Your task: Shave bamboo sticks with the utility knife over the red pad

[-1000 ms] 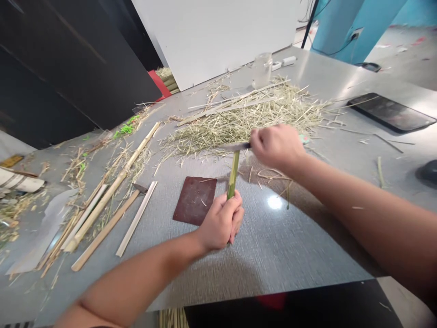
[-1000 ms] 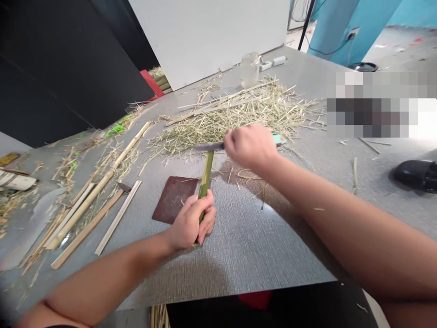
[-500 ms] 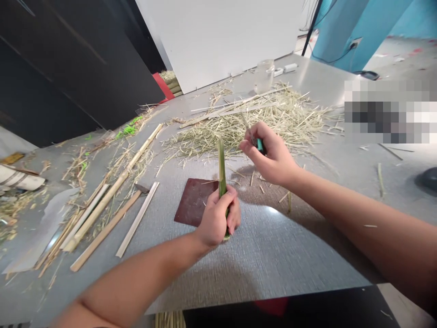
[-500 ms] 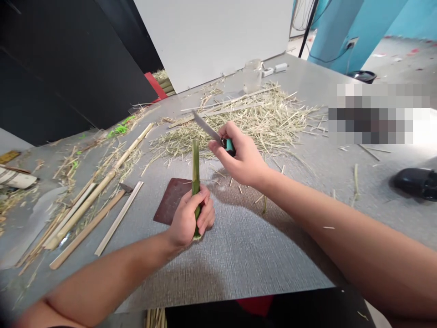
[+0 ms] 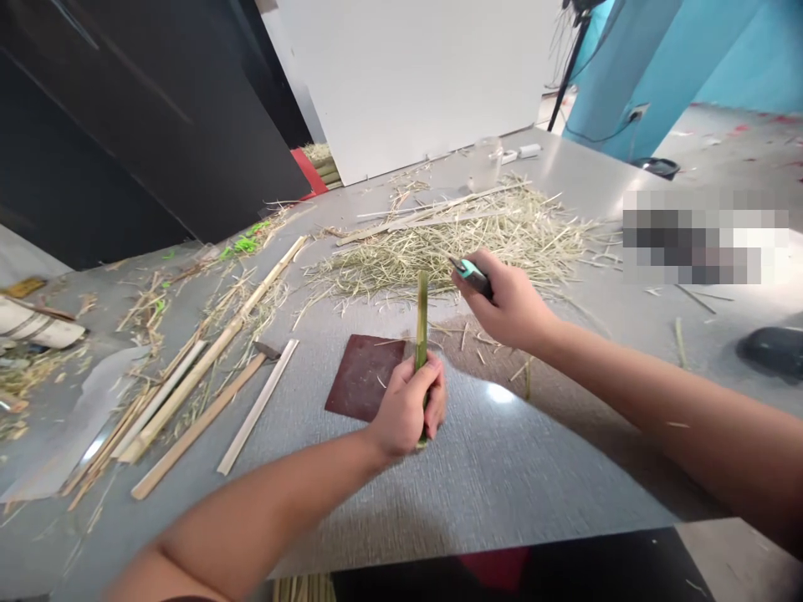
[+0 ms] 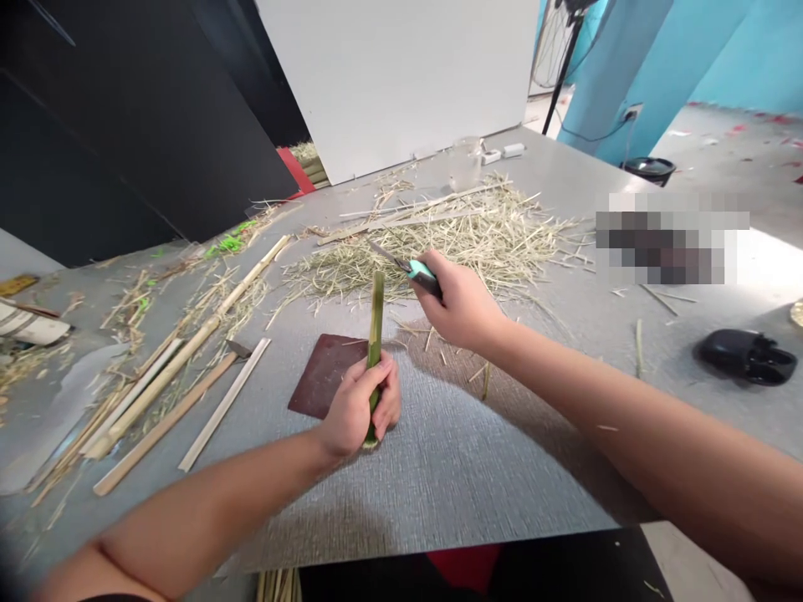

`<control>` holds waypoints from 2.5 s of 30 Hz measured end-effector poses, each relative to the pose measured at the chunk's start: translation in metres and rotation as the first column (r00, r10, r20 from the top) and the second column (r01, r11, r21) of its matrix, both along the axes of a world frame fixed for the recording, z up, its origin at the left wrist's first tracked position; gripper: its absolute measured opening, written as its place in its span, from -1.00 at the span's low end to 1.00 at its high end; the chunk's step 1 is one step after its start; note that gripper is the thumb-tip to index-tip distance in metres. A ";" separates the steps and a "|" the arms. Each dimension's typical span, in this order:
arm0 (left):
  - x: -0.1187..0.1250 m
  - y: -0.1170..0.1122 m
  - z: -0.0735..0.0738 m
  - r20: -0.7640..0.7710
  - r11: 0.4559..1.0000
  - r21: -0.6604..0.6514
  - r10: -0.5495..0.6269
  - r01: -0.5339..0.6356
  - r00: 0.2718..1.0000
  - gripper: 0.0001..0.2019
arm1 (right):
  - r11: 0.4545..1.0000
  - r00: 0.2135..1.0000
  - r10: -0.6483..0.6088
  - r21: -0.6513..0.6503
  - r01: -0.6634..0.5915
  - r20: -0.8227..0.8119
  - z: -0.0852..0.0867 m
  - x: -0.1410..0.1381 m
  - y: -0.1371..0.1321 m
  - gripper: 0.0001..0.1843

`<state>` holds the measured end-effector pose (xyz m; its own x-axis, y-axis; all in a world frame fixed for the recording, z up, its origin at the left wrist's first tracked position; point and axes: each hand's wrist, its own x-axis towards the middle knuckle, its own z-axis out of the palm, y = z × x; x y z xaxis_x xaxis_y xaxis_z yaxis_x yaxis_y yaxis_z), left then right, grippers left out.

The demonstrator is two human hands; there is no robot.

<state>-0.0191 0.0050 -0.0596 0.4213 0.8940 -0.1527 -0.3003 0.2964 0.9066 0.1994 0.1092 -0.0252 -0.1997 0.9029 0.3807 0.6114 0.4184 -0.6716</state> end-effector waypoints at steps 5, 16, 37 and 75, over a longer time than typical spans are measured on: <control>0.000 0.000 0.001 -0.097 0.998 -0.003 -0.063 0.063 0.993 -0.49 | 0.998 0.965 0.010 -0.064 0.007 0.260 -0.002 0.026 -0.022 -0.67; -0.002 -0.011 0.014 -0.264 0.994 -0.028 -0.109 0.105 0.958 -0.46 | 0.982 0.891 0.189 -0.067 -0.177 0.412 -0.002 0.025 -0.041 -0.02; -0.004 -0.017 0.015 -0.179 0.977 -0.049 -0.214 0.209 0.960 -0.48 | 0.950 0.925 -0.312 0.075 0.303 0.216 0.015 0.063 -0.005 -0.24; 0.005 -0.019 0.016 -0.251 0.995 -0.084 -0.068 0.048 0.966 -0.49 | 0.960 0.866 0.217 -0.261 -0.105 0.450 -0.001 0.015 -0.051 0.08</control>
